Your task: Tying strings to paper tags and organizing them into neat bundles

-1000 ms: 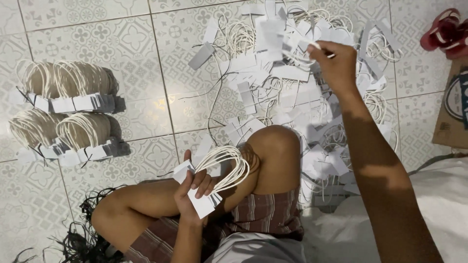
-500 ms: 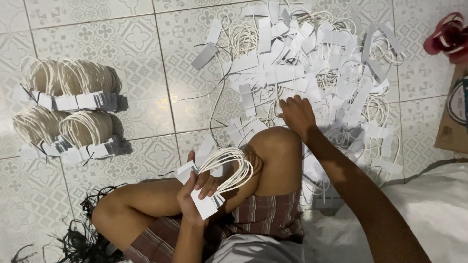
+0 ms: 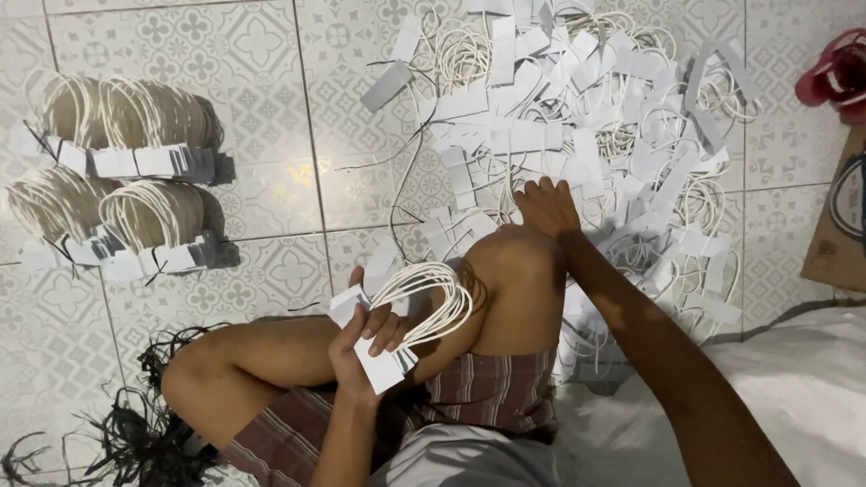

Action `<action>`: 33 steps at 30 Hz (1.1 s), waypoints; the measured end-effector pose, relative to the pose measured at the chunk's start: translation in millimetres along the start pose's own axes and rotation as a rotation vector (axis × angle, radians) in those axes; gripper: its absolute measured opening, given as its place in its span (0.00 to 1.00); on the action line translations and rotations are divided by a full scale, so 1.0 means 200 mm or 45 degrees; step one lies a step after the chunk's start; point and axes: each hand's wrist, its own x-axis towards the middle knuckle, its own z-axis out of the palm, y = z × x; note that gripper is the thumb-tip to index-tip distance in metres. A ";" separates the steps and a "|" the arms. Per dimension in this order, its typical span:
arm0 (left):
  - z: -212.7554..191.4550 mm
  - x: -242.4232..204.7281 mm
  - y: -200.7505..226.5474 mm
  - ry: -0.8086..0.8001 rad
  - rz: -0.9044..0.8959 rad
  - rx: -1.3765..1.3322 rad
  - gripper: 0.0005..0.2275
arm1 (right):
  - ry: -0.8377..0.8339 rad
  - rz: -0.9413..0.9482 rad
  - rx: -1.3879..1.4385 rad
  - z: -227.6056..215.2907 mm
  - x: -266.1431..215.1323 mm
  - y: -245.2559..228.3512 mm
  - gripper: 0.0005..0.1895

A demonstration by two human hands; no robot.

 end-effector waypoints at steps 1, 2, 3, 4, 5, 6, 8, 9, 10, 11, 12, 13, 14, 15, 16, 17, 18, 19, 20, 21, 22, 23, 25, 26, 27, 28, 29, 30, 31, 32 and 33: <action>0.00 -0.01 0.00 0.004 0.000 -0.005 0.26 | -0.006 -0.002 -0.002 0.01 0.00 -0.01 0.26; -0.01 -0.01 0.01 -0.009 0.006 -0.020 0.25 | 0.034 0.012 0.000 0.01 0.00 -0.01 0.19; -0.01 -0.01 0.01 -0.022 0.011 -0.034 0.25 | 0.075 0.025 0.001 0.02 0.01 -0.01 0.13; -0.04 -0.01 0.03 -0.019 0.016 -0.036 0.25 | 0.073 0.020 0.001 -0.05 -0.01 -0.03 0.13; -0.07 -0.01 0.04 -0.033 0.036 -0.007 0.24 | 0.105 0.043 0.038 -0.11 -0.03 -0.04 0.12; -0.10 -0.01 0.05 -0.051 0.052 0.022 0.23 | 0.138 0.069 0.073 -0.18 -0.04 -0.05 0.13; -0.06 -0.02 0.07 -0.054 0.056 -0.012 0.24 | 0.315 0.085 0.141 -0.28 -0.05 0.01 0.13; -0.05 -0.02 0.08 -0.058 0.060 -0.045 0.24 | 0.493 0.101 0.212 -0.32 -0.06 0.05 0.13; -0.02 -0.01 0.11 -0.051 0.063 -0.050 0.24 | 0.485 0.096 0.211 -0.37 -0.07 0.10 0.13; 0.01 0.00 0.14 -0.089 -0.026 0.099 0.05 | 0.621 0.078 0.221 -0.41 -0.07 0.15 0.11; 0.03 0.02 0.17 -0.129 -0.117 0.249 0.18 | 0.759 0.060 0.229 -0.46 -0.08 0.21 0.09; 0.05 0.05 0.18 -0.125 -0.116 0.244 0.18 | 0.753 0.057 0.228 -0.57 -0.11 0.22 0.09; 0.07 0.07 0.19 -0.093 -0.101 0.263 0.18 | 0.767 0.013 0.321 -0.69 -0.15 0.24 0.10; 0.09 0.09 0.20 -0.060 -0.086 0.282 0.18 | 0.780 -0.030 0.415 -0.81 -0.19 0.25 0.12; 0.08 0.11 0.21 -0.057 -0.086 0.274 0.18 | 0.773 -0.033 0.411 -0.88 -0.22 0.24 0.12; 0.06 0.13 0.23 -0.060 -0.088 0.275 0.18 | 0.738 -0.017 0.639 -0.96 -0.25 0.23 0.12; 0.05 0.15 0.24 -0.065 -0.086 0.277 0.18 | 0.699 -0.005 0.868 -1.04 -0.27 0.21 0.11; 0.05 0.17 0.25 -0.064 -0.079 0.269 0.18 | 0.694 -0.013 0.863 -1.05 -0.24 0.20 0.11; 0.06 0.18 0.25 -0.060 -0.066 0.276 0.18 | 0.591 0.089 1.105 -1.05 -0.21 0.19 0.11; 0.07 0.19 0.26 -0.057 -0.052 0.283 0.18 | 0.475 0.191 1.343 -1.06 -0.18 0.17 0.11; 0.07 0.20 0.26 -0.055 -0.045 0.280 0.18 | 0.472 0.183 1.342 -1.01 -0.12 0.16 0.11; 0.07 0.21 0.26 -0.042 -0.047 0.306 0.18 | 0.317 0.215 1.482 -0.95 -0.06 0.14 0.12; 0.06 0.22 0.26 -0.034 -0.050 0.331 0.18 | 0.162 0.247 1.615 -0.76 0.06 0.13 0.14; 0.06 0.22 0.26 -0.028 -0.053 0.309 0.18 | 0.156 0.320 1.447 -0.62 0.13 0.13 0.15; 0.05 0.23 0.25 -0.023 -0.055 0.288 0.17 | 0.151 0.390 1.279 -0.49 0.20 0.13 0.18; 0.02 0.23 0.23 -0.024 -0.045 0.286 0.17 | 0.151 0.380 1.276 -0.49 0.20 0.09 0.18; -0.02 0.23 0.20 -0.064 0.047 0.256 0.05 | 0.173 0.416 1.136 -0.49 0.21 0.06 0.21; -0.05 0.24 0.18 -0.106 0.131 0.230 0.11 | 0.199 0.458 1.000 -0.49 0.21 0.03 0.27; -0.01 0.24 0.19 -0.111 0.132 0.232 0.11 | 0.205 0.457 1.000 -0.50 0.21 0.01 0.27; 0.02 0.24 0.20 -0.051 0.050 0.266 0.04 | 0.233 0.423 0.910 -0.51 0.21 -0.01 0.23; 0.05 0.24 0.20 0.010 -0.032 0.301 0.17 | 0.260 0.390 0.820 -0.51 0.21 -0.03 0.19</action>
